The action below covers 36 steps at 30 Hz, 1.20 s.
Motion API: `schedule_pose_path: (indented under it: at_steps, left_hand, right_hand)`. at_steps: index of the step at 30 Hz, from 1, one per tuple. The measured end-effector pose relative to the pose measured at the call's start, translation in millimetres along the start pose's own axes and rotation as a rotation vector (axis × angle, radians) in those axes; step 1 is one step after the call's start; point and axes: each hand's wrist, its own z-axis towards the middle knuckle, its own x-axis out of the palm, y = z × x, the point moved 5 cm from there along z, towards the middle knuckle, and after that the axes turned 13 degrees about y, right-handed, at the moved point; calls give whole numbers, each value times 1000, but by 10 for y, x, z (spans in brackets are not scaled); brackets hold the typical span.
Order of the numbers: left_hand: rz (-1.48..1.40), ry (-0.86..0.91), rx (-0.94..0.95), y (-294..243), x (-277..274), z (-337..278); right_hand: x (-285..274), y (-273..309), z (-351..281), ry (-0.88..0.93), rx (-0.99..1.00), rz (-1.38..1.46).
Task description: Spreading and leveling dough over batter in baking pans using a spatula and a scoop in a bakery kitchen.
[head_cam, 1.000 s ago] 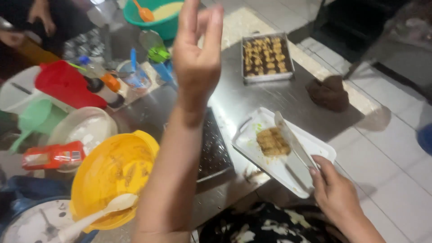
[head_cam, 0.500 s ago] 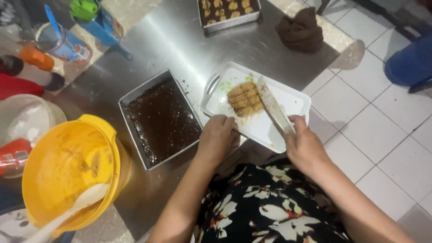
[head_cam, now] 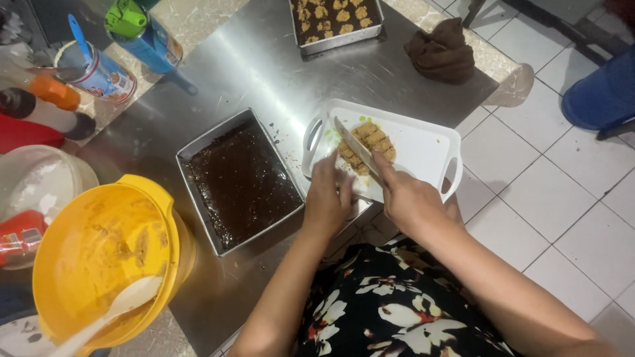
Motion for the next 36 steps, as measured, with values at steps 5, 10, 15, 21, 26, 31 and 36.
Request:
schedule_pose_path:
  at_steps: [5, 10, 15, 21, 26, 31, 36]
  left_hand:
    - [-71, -77, -52, 69, -39, 263]
    - [-136, -50, -151, 460, 259, 312]
    - [-180, -29, -222, 422, 195, 349]
    - [-221, -4, -300, 408, 163, 427]
    - [-231, 38, -353, 268, -2, 428]
    - [-256, 66, -415, 297, -8, 456]
    - [-234, 71, -391, 254, -24, 460]
  right_hand:
    - [21, 10, 30, -19, 30, -36]
    - [315, -123, 271, 21, 45, -188]
    - [477, -210, 440, 64, 38, -244]
    - [622, -265, 535, 51, -5, -332]
    - [235, -68, 238, 51, -15, -282]
    - [-135, 9, 27, -128, -38, -97]
    - [-54, -99, 50, -117, -35, -193]
